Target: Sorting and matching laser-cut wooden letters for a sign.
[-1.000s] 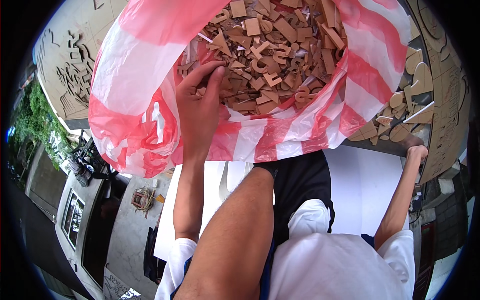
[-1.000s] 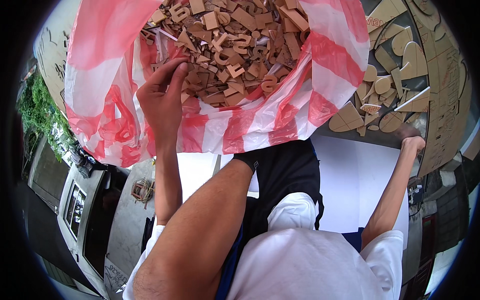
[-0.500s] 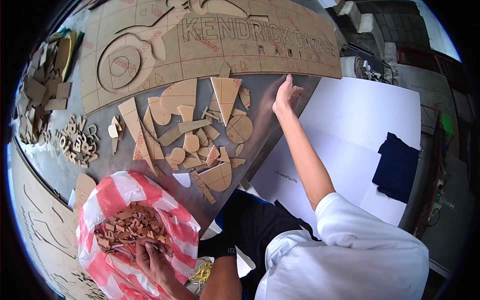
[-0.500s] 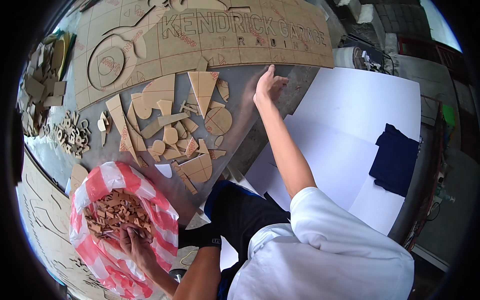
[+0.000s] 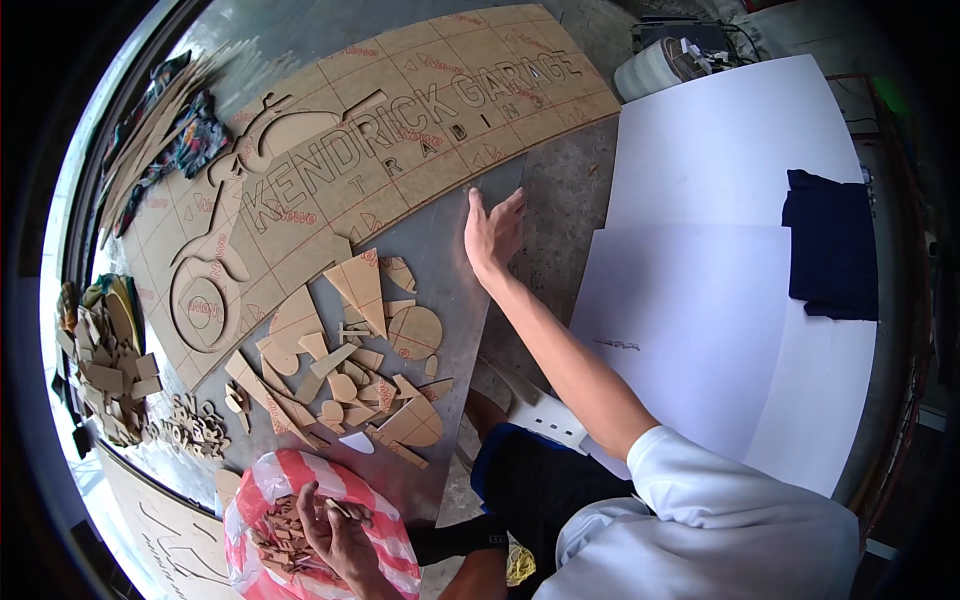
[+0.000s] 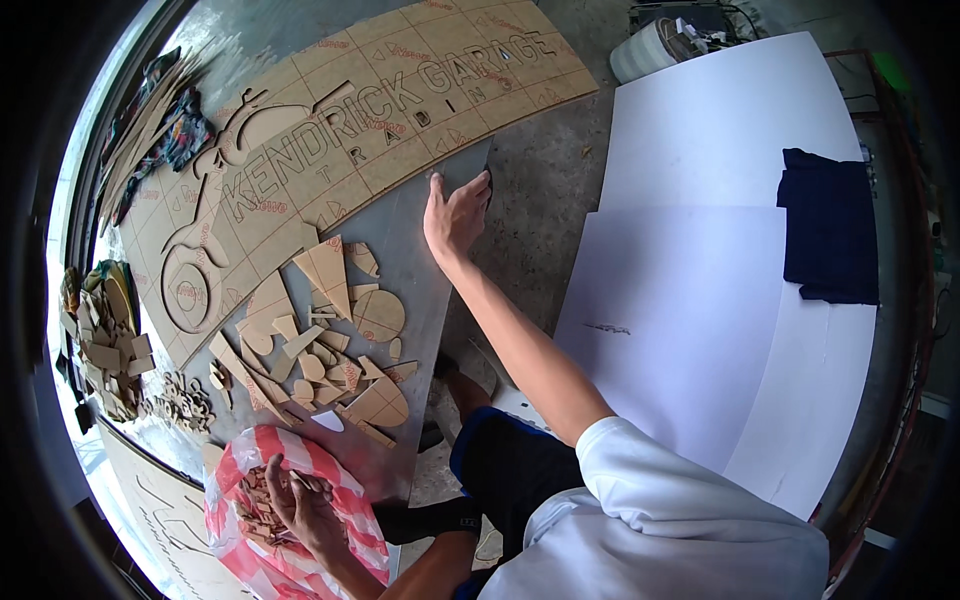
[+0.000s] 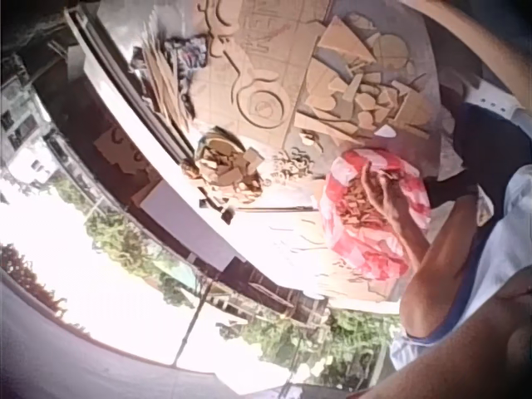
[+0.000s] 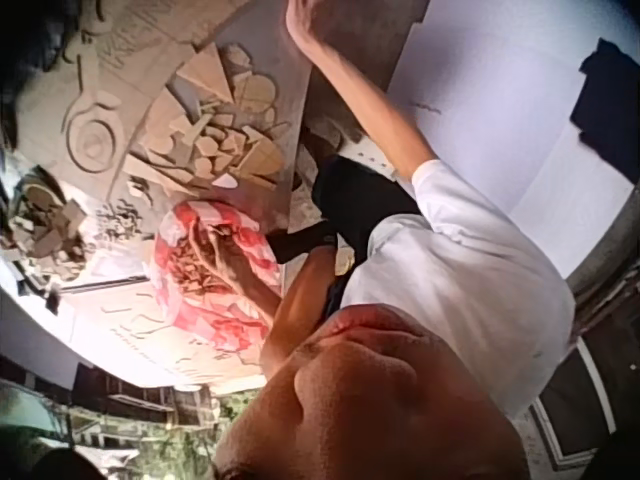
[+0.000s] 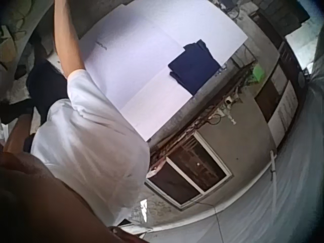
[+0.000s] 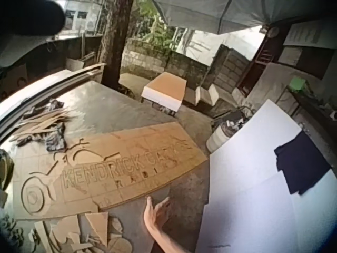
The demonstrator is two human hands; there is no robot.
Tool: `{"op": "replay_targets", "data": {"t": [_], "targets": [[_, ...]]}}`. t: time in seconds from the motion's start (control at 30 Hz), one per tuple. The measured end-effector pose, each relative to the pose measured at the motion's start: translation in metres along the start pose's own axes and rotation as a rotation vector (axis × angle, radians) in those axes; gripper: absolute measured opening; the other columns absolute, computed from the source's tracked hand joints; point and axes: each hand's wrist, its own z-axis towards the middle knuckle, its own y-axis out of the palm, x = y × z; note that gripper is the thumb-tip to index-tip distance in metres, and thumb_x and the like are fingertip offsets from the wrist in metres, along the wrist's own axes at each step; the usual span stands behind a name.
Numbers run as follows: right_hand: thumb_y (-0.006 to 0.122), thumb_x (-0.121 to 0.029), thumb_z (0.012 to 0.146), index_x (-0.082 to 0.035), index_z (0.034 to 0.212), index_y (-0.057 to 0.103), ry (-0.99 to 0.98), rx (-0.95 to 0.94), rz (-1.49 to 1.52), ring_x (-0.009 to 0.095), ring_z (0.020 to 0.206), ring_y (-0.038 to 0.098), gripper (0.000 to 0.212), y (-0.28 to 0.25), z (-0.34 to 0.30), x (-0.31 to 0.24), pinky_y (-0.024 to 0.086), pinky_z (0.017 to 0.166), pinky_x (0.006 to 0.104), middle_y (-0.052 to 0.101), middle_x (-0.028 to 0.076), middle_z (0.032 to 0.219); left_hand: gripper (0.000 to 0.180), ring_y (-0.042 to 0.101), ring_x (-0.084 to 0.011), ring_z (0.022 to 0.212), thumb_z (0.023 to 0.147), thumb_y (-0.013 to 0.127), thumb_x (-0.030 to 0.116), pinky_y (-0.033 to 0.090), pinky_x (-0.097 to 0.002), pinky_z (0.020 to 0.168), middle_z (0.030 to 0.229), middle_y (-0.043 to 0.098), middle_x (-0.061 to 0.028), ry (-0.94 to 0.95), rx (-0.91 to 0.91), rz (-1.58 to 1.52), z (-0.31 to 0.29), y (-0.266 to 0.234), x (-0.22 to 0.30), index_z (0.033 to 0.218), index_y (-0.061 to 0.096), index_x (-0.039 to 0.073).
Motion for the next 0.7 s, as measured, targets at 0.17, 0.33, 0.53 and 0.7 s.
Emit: {"op": "replay_targets", "data": {"t": [0.17,0.33,0.53,0.7], "targets": [[0.050,-0.041,0.094,0.009,0.135,0.030,0.059,-0.074,0.115,0.043,0.115,0.051,0.068,-0.007,0.006,0.000,0.045,0.095,0.0482,0.045,0.030,0.129,0.021,0.067,-0.0211,0.071,0.094,0.061,0.014,0.055,-0.0310,0.062,0.077,0.065,-0.0134,-0.065,-0.305,0.235,0.011,-0.009,0.024,0.100,0.051,-0.003],[0.022,-0.048,0.100,0.002,0.118,0.049,0.515,-0.111,0.276,0.045,0.107,0.057,0.060,-0.005,0.028,-0.006,0.044,0.095,0.0524,0.061,0.027,0.110,0.007,0.068,-0.0214,0.073,0.095,0.052,0.004,0.056,-0.0306,0.063,0.081,0.066,-0.0140,-0.238,-0.430,0.542,0.043,0.052,0.079,0.092,0.048,-0.002],[0.021,-0.042,0.102,0.001,0.101,0.051,0.661,-0.111,0.051,0.043,0.092,0.064,0.052,-0.015,0.032,-0.042,0.054,0.080,0.0517,0.064,0.022,0.104,0.011,0.063,-0.0168,0.065,0.097,0.040,0.000,0.050,-0.0292,0.057,0.076,0.062,-0.0115,-0.087,-0.863,0.957,0.124,0.149,0.063,0.101,0.051,-0.002],[0.025,-0.038,0.103,0.000,0.098,0.049,0.614,-0.060,-0.183,0.038,0.083,0.067,0.046,0.004,0.042,-0.033,0.059,0.068,0.0462,0.063,0.018,0.093,0.018,0.051,-0.0136,0.060,0.096,0.042,0.000,0.043,-0.0288,0.057,0.072,0.056,-0.0082,0.330,-0.574,0.828,0.215,0.267,-0.020,0.098,0.060,0.000]]}}
